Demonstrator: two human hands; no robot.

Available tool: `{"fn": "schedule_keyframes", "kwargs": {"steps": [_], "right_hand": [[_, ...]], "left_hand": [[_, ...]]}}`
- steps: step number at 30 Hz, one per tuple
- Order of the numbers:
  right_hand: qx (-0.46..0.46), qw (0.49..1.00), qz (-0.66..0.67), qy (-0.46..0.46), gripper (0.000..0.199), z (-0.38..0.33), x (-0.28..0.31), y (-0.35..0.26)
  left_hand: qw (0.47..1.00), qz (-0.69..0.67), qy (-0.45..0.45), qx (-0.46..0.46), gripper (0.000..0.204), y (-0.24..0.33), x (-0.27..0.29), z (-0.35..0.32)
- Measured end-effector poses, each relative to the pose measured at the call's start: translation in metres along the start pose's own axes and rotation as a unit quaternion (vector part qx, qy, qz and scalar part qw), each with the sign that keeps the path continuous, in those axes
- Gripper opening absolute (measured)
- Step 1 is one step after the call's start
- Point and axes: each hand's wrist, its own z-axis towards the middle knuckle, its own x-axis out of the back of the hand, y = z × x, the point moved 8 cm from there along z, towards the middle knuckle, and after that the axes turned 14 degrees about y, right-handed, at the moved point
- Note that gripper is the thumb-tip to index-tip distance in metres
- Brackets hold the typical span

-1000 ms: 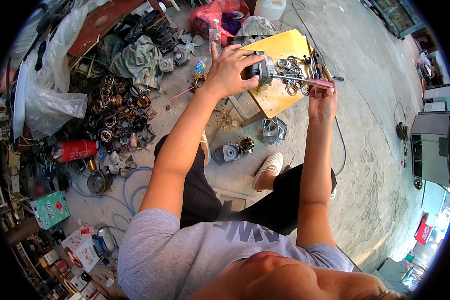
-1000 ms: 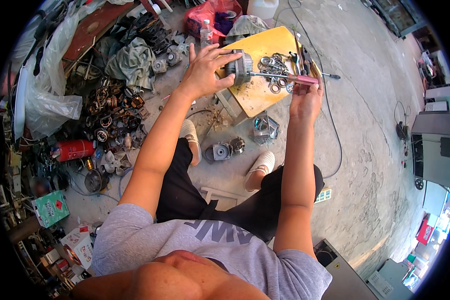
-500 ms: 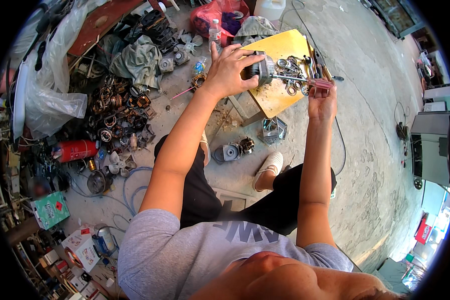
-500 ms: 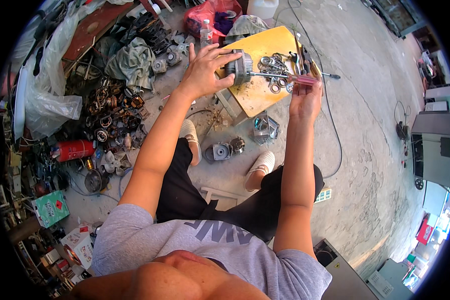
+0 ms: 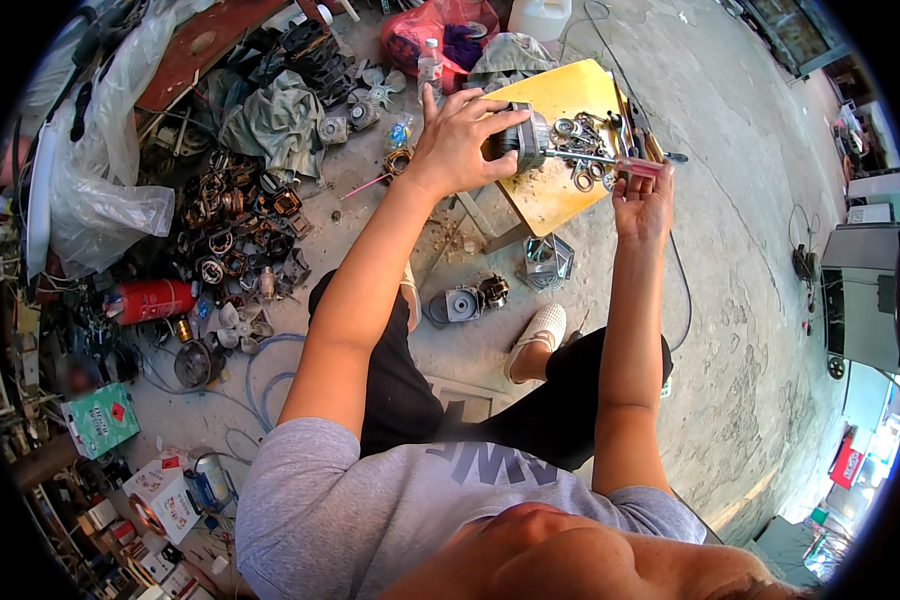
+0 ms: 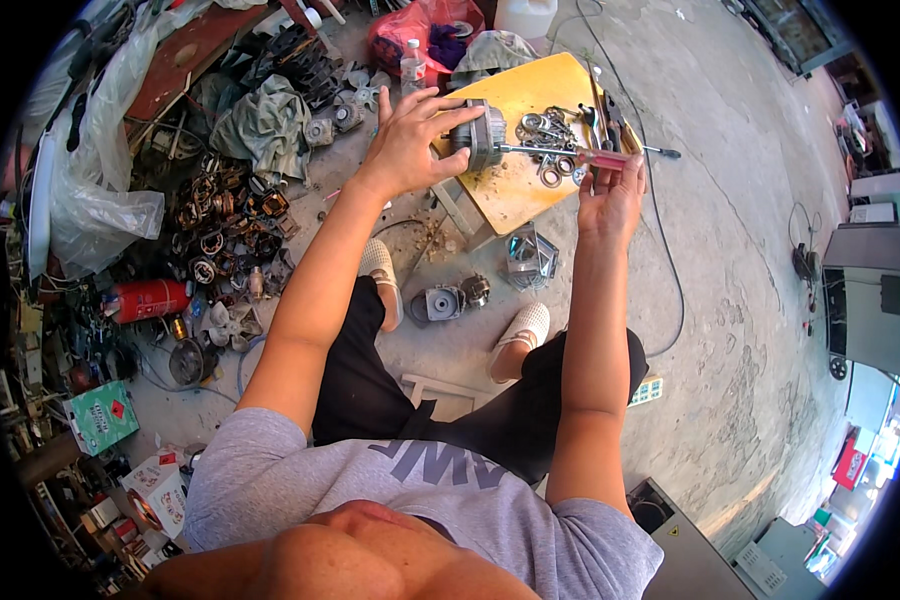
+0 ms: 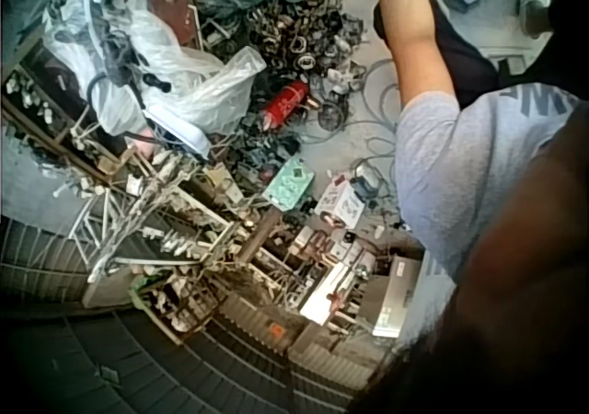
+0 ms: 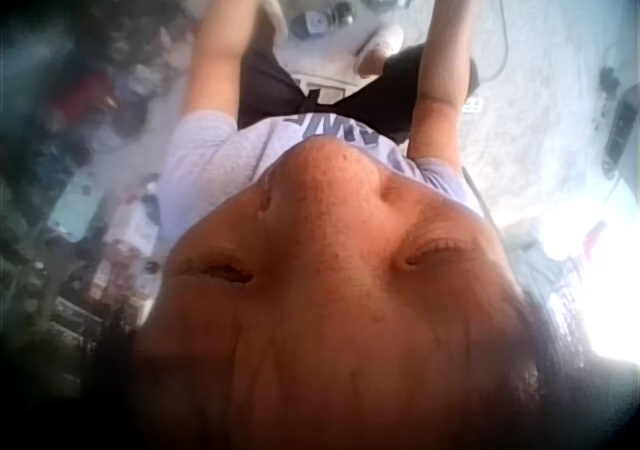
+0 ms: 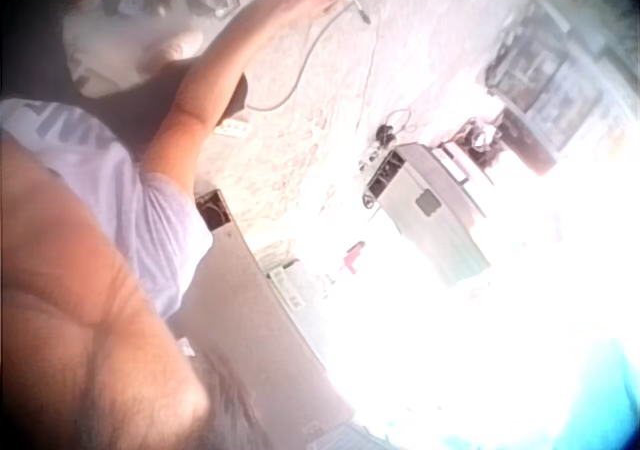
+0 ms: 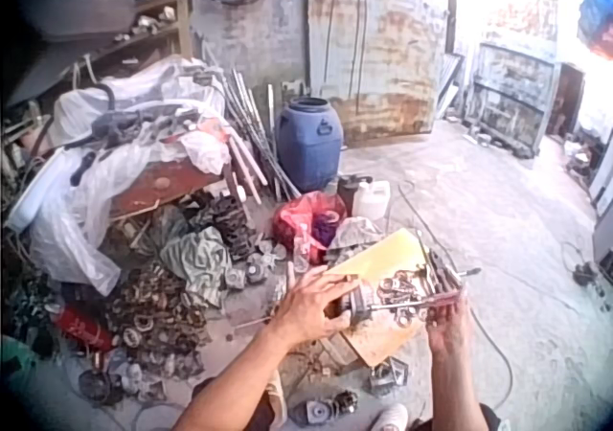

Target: The person disassembles a mechanical alternator by using a screwdriver and pliers to remove a bolt and pry open the metal housing.

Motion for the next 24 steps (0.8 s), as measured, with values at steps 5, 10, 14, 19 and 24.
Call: {"fn": "schedule_keyframes", "kwargs": {"steps": [5, 10, 14, 19, 24], "right_hand": [[0.009, 0.999, -0.004, -0.043, 0.028, 0.007, 0.002, -0.002], [0.000, 0.998, 0.007, -0.058, 0.026, 0.006, -0.001, -0.001], [-0.001, 1.000, -0.017, 0.002, 0.026, -0.010, -0.005, -0.006], [0.039, 0.994, 0.000, -0.100, 0.033, -0.002, -0.010, -0.010], [0.007, 0.999, 0.022, -0.024, 0.031, -0.012, -0.010, -0.007]], "left_hand": [[1.000, -0.006, 0.003, -0.002, 0.055, 0.002, 0.000, 0.001], [1.000, -0.006, 0.002, -0.004, 0.055, 0.002, 0.000, 0.001], [1.000, -0.003, -0.001, -0.001, 0.054, 0.001, 0.000, 0.000], [1.000, -0.009, -0.003, 0.000, 0.054, 0.002, -0.001, 0.002], [1.000, -0.006, -0.004, 0.001, 0.055, 0.000, -0.001, 0.000]]}}
